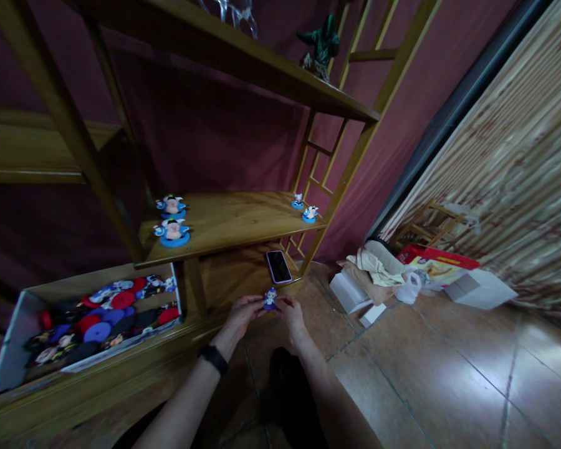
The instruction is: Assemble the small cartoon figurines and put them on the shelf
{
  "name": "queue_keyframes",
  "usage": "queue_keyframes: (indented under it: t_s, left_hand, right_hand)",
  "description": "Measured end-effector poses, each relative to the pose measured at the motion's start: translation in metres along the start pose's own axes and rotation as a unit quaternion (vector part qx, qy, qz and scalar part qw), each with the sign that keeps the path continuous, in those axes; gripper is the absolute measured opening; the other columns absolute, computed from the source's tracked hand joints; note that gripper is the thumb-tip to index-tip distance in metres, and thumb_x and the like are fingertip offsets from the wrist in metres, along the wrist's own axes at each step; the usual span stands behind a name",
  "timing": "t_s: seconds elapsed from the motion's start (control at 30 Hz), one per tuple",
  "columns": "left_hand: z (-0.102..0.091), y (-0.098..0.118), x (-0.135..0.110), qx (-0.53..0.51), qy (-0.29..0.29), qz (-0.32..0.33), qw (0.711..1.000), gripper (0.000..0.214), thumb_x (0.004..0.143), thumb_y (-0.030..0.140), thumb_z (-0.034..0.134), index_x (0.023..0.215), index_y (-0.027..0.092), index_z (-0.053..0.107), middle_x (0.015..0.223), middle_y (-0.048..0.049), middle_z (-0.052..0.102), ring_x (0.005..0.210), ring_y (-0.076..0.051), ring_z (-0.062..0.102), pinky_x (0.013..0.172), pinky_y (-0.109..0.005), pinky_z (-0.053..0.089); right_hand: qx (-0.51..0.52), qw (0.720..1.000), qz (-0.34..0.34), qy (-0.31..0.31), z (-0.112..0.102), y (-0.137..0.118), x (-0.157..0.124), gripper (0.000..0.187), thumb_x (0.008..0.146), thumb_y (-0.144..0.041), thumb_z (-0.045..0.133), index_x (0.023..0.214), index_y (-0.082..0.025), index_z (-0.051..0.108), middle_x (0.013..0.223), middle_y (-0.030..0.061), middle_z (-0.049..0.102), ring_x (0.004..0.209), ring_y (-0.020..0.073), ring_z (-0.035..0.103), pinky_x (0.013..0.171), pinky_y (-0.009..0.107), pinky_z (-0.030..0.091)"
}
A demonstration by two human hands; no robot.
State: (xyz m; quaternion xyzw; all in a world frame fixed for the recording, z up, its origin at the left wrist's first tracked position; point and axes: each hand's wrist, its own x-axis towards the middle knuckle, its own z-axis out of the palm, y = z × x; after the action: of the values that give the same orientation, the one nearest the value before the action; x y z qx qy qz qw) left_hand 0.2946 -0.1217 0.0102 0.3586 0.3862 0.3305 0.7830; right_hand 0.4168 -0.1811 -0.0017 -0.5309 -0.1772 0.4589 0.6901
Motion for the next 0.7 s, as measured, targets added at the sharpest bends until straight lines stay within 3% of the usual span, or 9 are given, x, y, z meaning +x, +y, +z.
queue_keyframes:
  t_s: [0.37, 0.7]
  left_hand:
    - [0.0017, -0.0023, 0.0009, 0.019, 0.011, 0.007, 1.0, 0.024, 0.057, 0.016, 0.08, 0.078, 0.009, 0.071, 0.078, -0.0112, 0.073, 0.069, -0.018, 0.068, 0.068, -0.027, 0.053]
    - [0.0022, -0.0055, 0.0045, 0.004, 0.043, -0.004, 0.999, 0.022, 0.057, 0.011, 0.079, 0.077, 0.009, 0.069, 0.075, -0.0102, 0.072, 0.066, -0.017, 0.067, 0.067, -0.027, 0.053]
  right_hand:
    - [-0.021, 1.0, -0.007, -0.001, 0.0004, 0.0004, 0.0002, 0.021, 0.053, -0.031, 0.071, 0.065, -0.017, 0.06, 0.065, -0.001, 0.063, 0.063, 0.0138, 0.059, 0.064, 0.027, 0.048]
    - [-0.013, 1.0, -0.014, -0.008, 0.0017, -0.0008, -0.0042, 0.022, 0.054, -0.032, 0.072, 0.065, -0.017, 0.06, 0.065, -0.0007, 0.061, 0.062, 0.0134, 0.058, 0.062, 0.026, 0.047]
